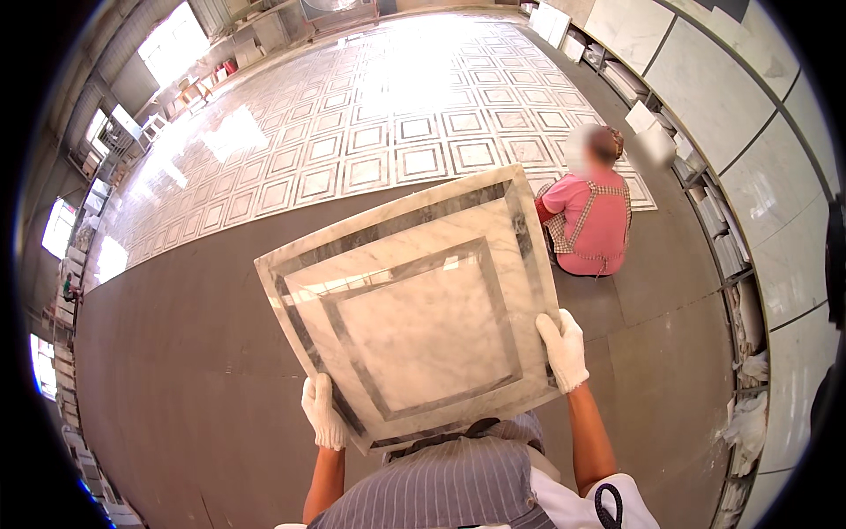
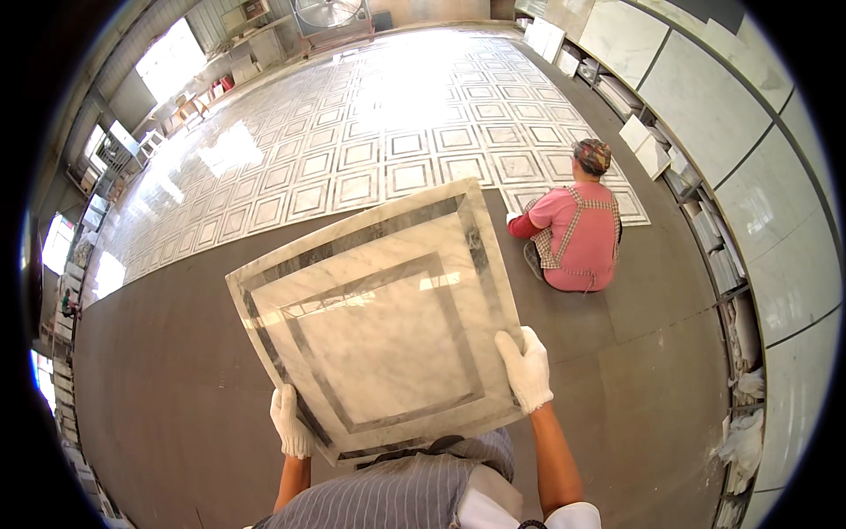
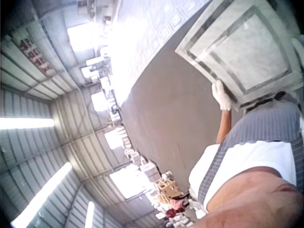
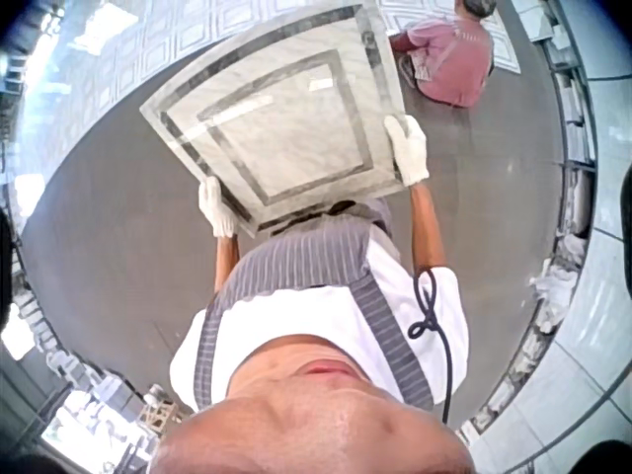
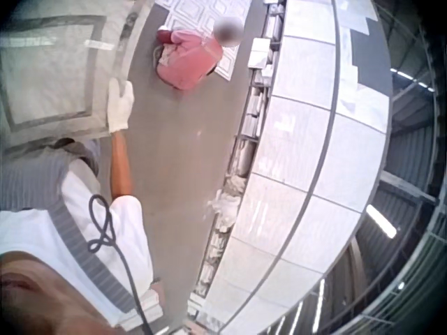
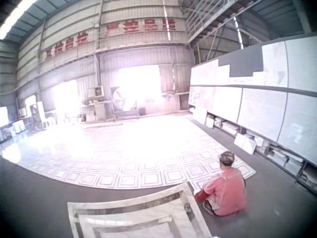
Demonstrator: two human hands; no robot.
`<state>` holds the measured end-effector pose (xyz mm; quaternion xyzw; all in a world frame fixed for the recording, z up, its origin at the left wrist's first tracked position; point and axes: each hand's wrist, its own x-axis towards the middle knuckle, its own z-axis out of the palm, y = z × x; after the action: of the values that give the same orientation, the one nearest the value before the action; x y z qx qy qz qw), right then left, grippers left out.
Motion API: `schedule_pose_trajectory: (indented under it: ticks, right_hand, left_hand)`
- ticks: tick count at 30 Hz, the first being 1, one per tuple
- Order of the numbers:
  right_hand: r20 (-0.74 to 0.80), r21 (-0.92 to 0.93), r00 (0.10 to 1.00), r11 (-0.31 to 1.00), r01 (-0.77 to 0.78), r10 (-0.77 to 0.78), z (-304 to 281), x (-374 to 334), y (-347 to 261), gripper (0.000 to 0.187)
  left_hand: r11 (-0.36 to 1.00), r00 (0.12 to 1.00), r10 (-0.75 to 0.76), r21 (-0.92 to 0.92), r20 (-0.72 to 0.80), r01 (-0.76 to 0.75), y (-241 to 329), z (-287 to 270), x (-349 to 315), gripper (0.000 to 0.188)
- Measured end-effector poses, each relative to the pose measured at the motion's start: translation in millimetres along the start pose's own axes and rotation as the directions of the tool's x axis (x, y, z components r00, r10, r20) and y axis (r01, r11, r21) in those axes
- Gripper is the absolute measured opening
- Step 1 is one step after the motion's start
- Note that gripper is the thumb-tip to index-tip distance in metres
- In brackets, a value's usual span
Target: The person carries square tiles with a geometric pattern and places them on the floor to form a continuous tiled surface. They align each tile with adjacent ones and press down to secure placement. A coworker assists by placing additional tiles nearby.
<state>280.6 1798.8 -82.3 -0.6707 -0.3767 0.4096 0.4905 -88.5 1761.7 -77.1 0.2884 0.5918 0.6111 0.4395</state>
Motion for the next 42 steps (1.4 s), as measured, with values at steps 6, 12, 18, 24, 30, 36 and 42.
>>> schedule_pose_trajectory:
  ticks: [6, 12, 18, 24, 30, 36, 42]
  right_hand:
    - [0.024, 0.004, 1.000, 1.000, -0.010, 0.010, 39.5, 112.1, -19.2, 0.029]
    - [0.085, -0.080, 0.996, 0.997, 0.024, -0.018, 98.6, 316.9, -45.7, 0.033]
    - [0.150, -0.112, 0.989, 0.994, 0.007, 0.010, 106.2, 463.7, -98.8, 0.039]
    - [0.098, -0.099, 0.994, 0.995, -0.034, 0.044, 109.2, 556.9, -111.0, 0.035]
    - [0.034, -0.085, 0.996, 0.994, -0.076, 0.079, 120.2, 653.8, -122.4, 0.037]
    - [-0.065, -0.125, 0.995, 0.989, -0.082, 0.074, 149.8, 760.8, -133.8, 0.034]
    - [-0.175, -0.356, 0.982, 0.926, -0.129, 0.070, 175.8, 857.6, -118.2, 0.037]
  left_hand:
    - [1.000, 0.999, -0.014, 0.003, -0.047, 0.015, -9.0, 56.4, 98.3, 0.017]
    - [1.000, 0.992, 0.008, -0.016, -0.129, -0.010, -19.2, 163.3, 258.6, 0.018]
    - [1.000, 0.991, -0.002, -0.011, -0.137, 0.001, 3.9, 267.3, 341.4, 0.021]
    - [0.998, 0.993, -0.033, 0.052, -0.117, 0.039, 15.5, 342.0, 421.2, 0.023]
    - [0.995, 0.995, -0.082, 0.054, -0.062, 0.085, -2.8, 416.9, 527.3, 0.022]
    - [0.985, 0.984, -0.165, 0.051, 0.060, 0.162, -8.9, 487.4, 657.2, 0.022]
    - [0.954, 0.942, -0.295, 0.098, 0.161, 0.282, -21.2, 547.7, 784.2, 0.020]
